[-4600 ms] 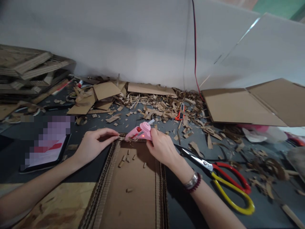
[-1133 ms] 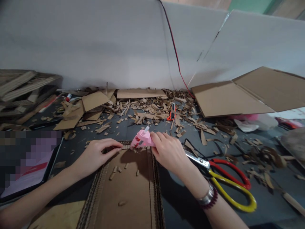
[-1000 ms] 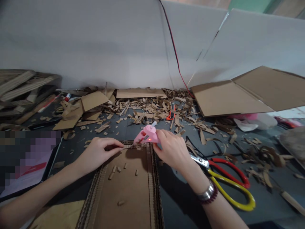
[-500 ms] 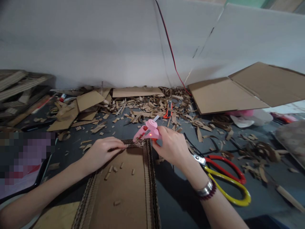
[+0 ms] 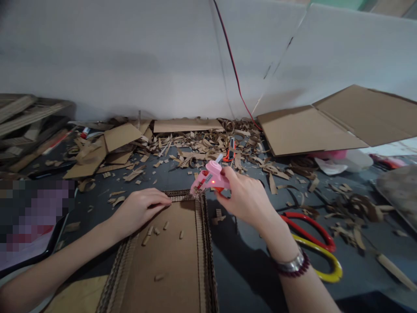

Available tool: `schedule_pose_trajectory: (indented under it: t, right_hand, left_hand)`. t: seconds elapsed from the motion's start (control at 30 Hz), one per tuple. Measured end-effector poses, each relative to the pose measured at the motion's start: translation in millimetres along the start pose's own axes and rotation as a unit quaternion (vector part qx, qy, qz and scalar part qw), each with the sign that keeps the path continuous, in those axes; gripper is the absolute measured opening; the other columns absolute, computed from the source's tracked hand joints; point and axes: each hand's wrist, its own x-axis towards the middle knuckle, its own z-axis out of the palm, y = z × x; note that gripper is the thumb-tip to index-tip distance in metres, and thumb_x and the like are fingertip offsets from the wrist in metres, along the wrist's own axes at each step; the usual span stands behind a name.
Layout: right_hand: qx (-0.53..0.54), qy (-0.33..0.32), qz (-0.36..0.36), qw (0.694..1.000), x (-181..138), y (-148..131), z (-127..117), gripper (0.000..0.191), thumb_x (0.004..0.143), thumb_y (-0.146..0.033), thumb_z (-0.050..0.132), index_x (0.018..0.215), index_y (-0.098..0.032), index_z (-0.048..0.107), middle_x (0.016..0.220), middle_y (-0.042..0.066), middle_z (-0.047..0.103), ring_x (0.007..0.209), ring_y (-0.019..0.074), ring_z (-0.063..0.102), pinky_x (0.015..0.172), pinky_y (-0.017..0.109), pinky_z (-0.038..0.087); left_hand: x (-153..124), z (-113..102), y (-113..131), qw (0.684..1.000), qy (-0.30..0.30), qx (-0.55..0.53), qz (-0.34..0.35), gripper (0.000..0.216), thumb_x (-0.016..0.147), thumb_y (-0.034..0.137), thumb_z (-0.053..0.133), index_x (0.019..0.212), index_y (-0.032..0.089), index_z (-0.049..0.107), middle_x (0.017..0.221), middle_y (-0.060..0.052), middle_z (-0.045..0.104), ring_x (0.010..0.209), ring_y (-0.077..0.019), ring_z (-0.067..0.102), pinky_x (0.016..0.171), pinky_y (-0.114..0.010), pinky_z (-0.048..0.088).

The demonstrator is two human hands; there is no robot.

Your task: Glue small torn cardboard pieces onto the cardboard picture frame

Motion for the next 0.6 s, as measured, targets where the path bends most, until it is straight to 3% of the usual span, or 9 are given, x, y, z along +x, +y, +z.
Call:
schedule_pose_trajectory:
  t: [0.2,0.37,0.53,0.6]
  right_hand:
    - [0.019,0.022,-0.052,0.998,-2.0,9.2,-0.2,0.014,0.073,-0.031,0.053,0.082,-0.019,0.051,0.073,0.003,0.063,0.062,0.0192,0.061,0.049,0.024,0.034]
    - [0.021,0.005,-0.075,0.997,-3.7,13.0,0.8,0.012,0.074,-0.026,0.052,0.083,-0.018,0.055,0.077,0.002,0.063,0.064,0.0185,0.061,0.052,0.025,0.036]
    - [0.023,-0.009,-0.075,0.997,-4.3,12.0,1.0,0.011,0.074,-0.022,0.052,0.083,-0.018,0.055,0.076,0.002,0.062,0.065,0.0183,0.061,0.052,0.025,0.036]
    - [0.026,-0.014,-0.072,0.997,-4.2,11.8,1.1,0.009,0.074,-0.021,0.052,0.081,-0.018,0.055,0.075,0.002,0.062,0.063,0.0183,0.060,0.052,0.025,0.037]
  left_hand:
    - [0.9,-1.7,-0.3,1.000,-0.003,0.002,-0.004,0.017,0.079,0.015,0.054,0.086,0.016,0.069,0.086,-0.005,0.072,0.079,-0.0184,0.065,0.072,-0.029,0.052]
    - [1.2,-23.2,12.4,1.000,-0.008,0.012,-0.020,0.019,0.078,0.015,0.054,0.090,0.017,0.069,0.088,-0.004,0.072,0.081,-0.0181,0.064,0.075,-0.029,0.049]
    - [-5.4,-34.9,30.7,0.986,-0.151,0.040,-0.054,0.018,0.077,0.016,0.053,0.078,0.019,0.070,0.078,-0.004,0.071,0.074,-0.0187,0.064,0.067,-0.027,0.047]
    - [-8.8,-33.8,32.7,0.980,-0.179,0.037,-0.079,0.015,0.075,0.018,0.055,0.077,0.019,0.070,0.076,-0.005,0.070,0.072,-0.0191,0.065,0.065,-0.027,0.047]
